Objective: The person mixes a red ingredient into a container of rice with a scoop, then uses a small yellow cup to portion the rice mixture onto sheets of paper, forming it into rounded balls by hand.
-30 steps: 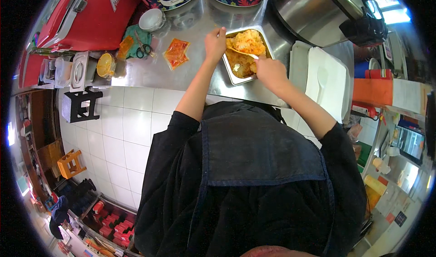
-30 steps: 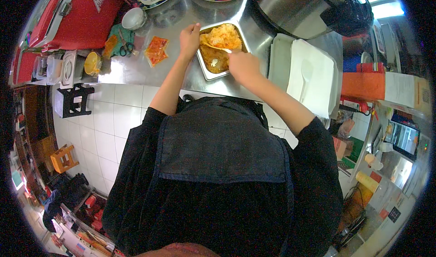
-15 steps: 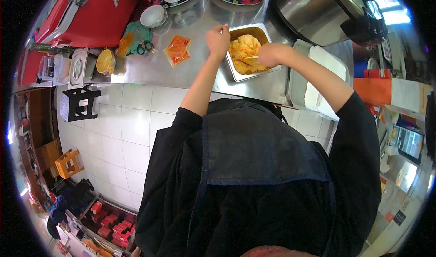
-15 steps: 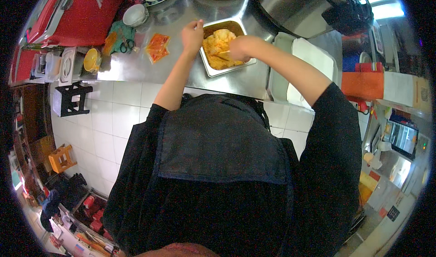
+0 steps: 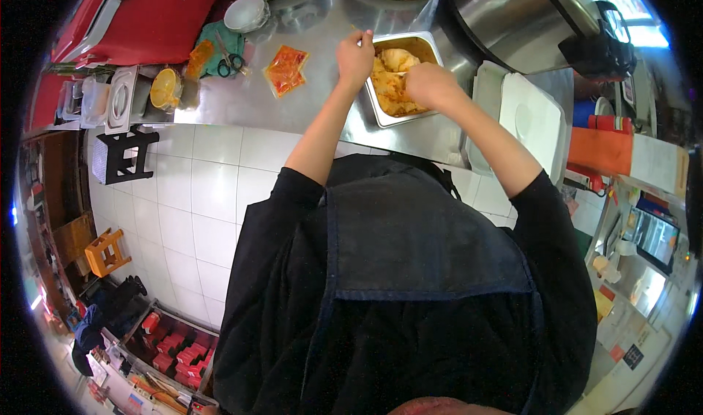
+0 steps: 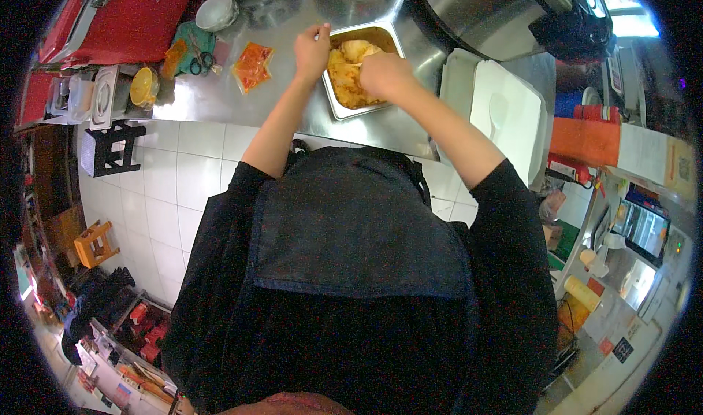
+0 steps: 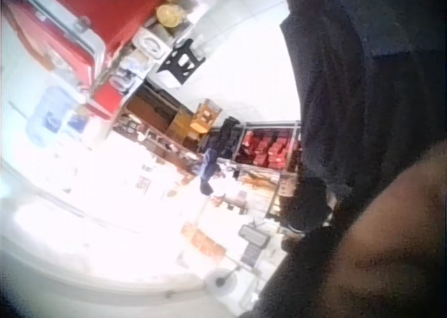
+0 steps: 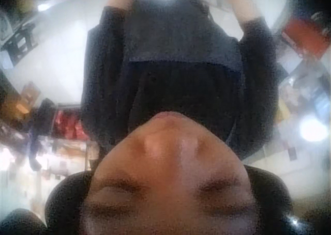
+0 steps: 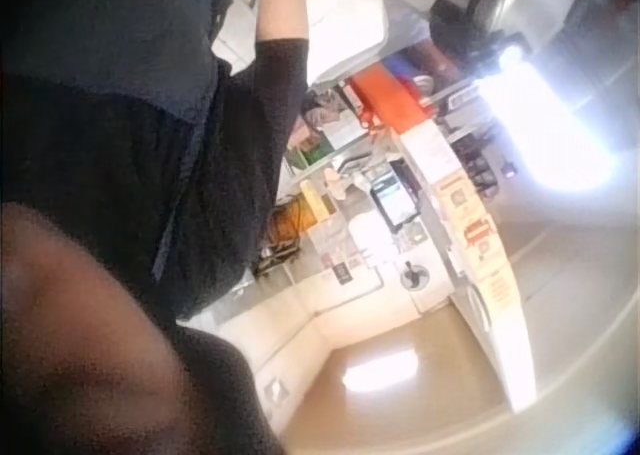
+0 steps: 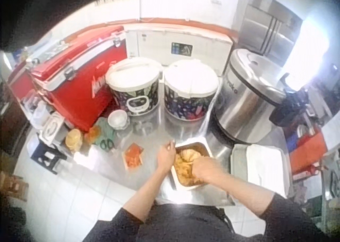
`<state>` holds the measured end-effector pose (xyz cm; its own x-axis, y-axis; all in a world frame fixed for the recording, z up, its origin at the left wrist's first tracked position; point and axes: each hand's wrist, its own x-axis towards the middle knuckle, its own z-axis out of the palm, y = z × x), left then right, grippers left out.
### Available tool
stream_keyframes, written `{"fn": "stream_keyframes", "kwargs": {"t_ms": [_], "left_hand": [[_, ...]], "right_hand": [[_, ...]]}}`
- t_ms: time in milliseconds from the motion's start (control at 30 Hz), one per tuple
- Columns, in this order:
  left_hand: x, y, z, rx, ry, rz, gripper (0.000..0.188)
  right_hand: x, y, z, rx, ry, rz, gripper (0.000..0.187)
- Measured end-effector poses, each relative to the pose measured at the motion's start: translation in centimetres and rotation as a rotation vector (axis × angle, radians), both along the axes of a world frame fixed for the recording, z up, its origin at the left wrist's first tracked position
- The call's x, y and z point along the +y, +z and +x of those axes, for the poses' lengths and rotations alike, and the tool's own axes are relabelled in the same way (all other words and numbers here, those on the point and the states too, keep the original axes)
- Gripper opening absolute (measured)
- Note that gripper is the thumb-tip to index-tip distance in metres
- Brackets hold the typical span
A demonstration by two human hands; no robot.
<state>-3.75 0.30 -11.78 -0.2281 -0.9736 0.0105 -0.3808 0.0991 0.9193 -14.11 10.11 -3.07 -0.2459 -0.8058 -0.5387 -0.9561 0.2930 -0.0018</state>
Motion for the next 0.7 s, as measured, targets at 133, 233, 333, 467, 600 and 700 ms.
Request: {"fn": "stream_keyframes", "kwargs": {"t_ms": [133, 233, 333, 467, 600, 700], "left_hand": [[0.2, 0.3, 0.5, 0.036, 0.020, 0.003, 0.034], [0.1, 0.0, 0.6, 0.015, 0.017, 0.039, 0.033], [0.2, -0.2, 0.4, 0.069, 0.038, -0.007, 0.031], [0.0, 0.0, 0.0, 0.044, 0.007, -0.034, 0.030], [-0.1, -0.3, 0.5, 0.027, 0.008, -0.089, 0.030], [-0.7, -0.4, 0.1, -0.003, -0.042, -0.041, 0.030]], "right_hand": [[0.5, 2.7, -0.2, 0.000, 0.078, 0.044, 0.024], [3.1, 4.2, 0.4, -0.018, 0.140, 0.050, 0.024], [3.2, 2.6, 1.2, -0.045, 0.179, 0.028, 0.022], [2.1, -2.2, 2.3, 0.087, 0.185, -0.137, 0.021], [-1.2, -0.7, -2.6, 0.009, 0.137, -0.133, 0.029], [-3.3, 2.4, -5.4, -0.137, 0.179, 0.035, 0.042]]}}
